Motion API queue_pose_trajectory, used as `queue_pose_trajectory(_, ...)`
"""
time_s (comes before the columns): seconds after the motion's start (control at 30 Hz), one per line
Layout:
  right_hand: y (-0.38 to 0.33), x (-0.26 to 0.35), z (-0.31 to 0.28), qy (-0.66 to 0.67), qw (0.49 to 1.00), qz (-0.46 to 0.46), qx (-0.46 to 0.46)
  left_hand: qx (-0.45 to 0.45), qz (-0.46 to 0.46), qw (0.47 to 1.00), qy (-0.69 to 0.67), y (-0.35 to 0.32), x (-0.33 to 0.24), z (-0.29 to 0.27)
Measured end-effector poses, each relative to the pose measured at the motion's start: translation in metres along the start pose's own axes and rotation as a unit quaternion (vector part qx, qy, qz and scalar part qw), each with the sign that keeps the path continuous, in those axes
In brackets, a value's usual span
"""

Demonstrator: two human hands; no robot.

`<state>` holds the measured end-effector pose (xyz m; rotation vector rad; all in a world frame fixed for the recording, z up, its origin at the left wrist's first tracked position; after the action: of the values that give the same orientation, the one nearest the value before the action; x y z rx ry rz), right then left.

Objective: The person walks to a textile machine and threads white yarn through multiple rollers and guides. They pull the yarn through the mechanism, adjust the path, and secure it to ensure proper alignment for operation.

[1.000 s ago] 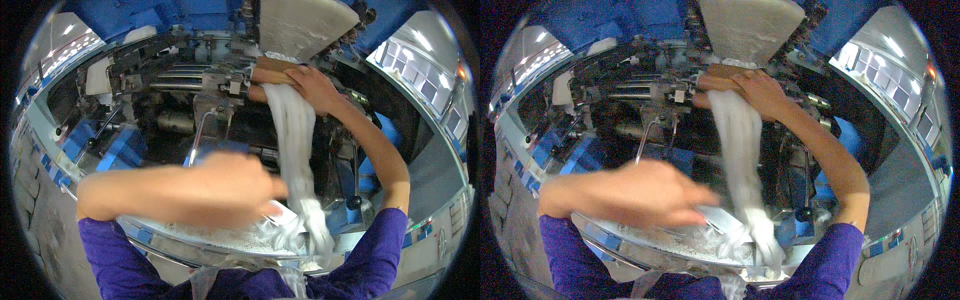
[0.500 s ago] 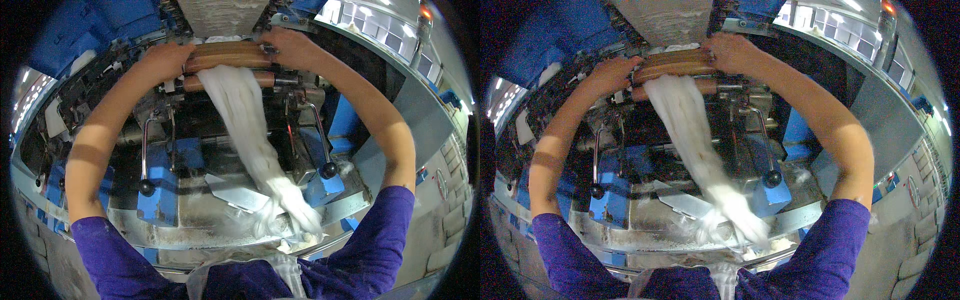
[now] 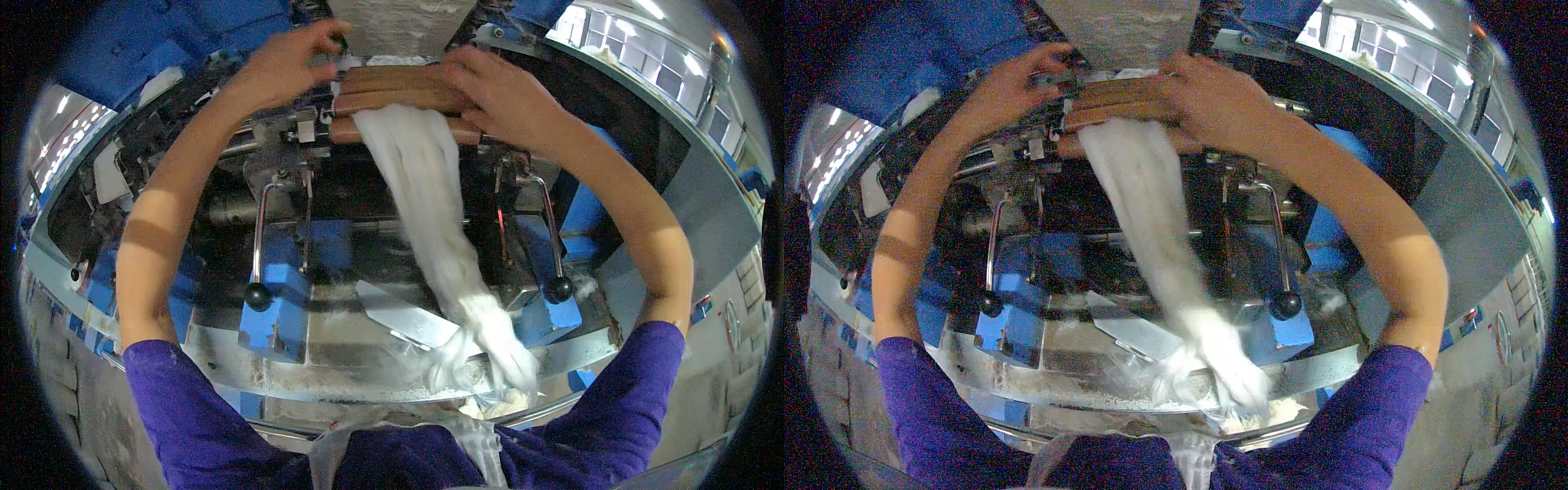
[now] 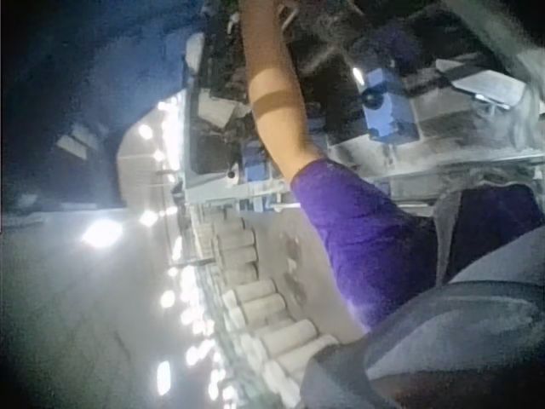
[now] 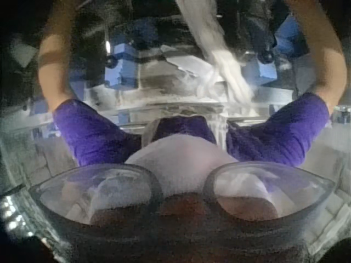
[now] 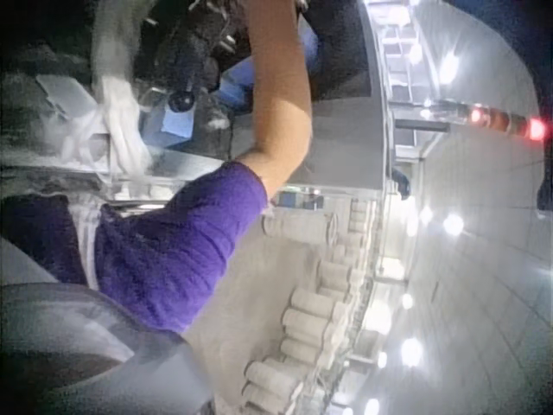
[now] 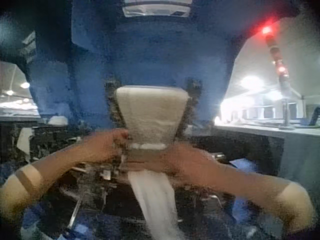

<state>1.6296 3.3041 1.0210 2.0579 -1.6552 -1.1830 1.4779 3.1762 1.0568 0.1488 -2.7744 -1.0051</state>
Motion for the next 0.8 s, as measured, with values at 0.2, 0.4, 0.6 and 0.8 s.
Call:
queue_pose_trajectory(0.2, -0.049, 0.103, 0.028, -0.16, 0.953, -0.259, -0.001, -0.119, -0.04, 0.992, -0.005, -0.018, 0.02, -0.026)
queue_pose_trajectory(0.4, -0.009, 0.097, 0.008, 0.034, 0.98, -0.193, -0.016, -0.101, -0.024, 0.984, 0.143, -0.056, -0.012, -0.025)
queue_pose_trajectory(0.6, 0.091, -0.023, 0.006, 0.584, 0.749, 0.283, 0.134, 0.351, 0.236, 0.894, 0.149, -0.112, -0.118, 0.086)
queue_pose_trajectory(0.8, 0.123, -0.008, -0.031, 0.657, 0.741, 0.122, 0.066, -0.084, 0.223, 0.942, 0.235, -0.031, -0.164, 0.096)
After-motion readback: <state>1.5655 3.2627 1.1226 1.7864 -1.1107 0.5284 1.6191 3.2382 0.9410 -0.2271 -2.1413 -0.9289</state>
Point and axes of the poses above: each hand's wrist, its own y-axis towards the middle knuckle, its own z-axis out of the palm, x = y × z, the point moved 8 cm from there along y, towards the middle knuckle, and after that the axes turned 6 degrees about z, right-handed, at the moved point
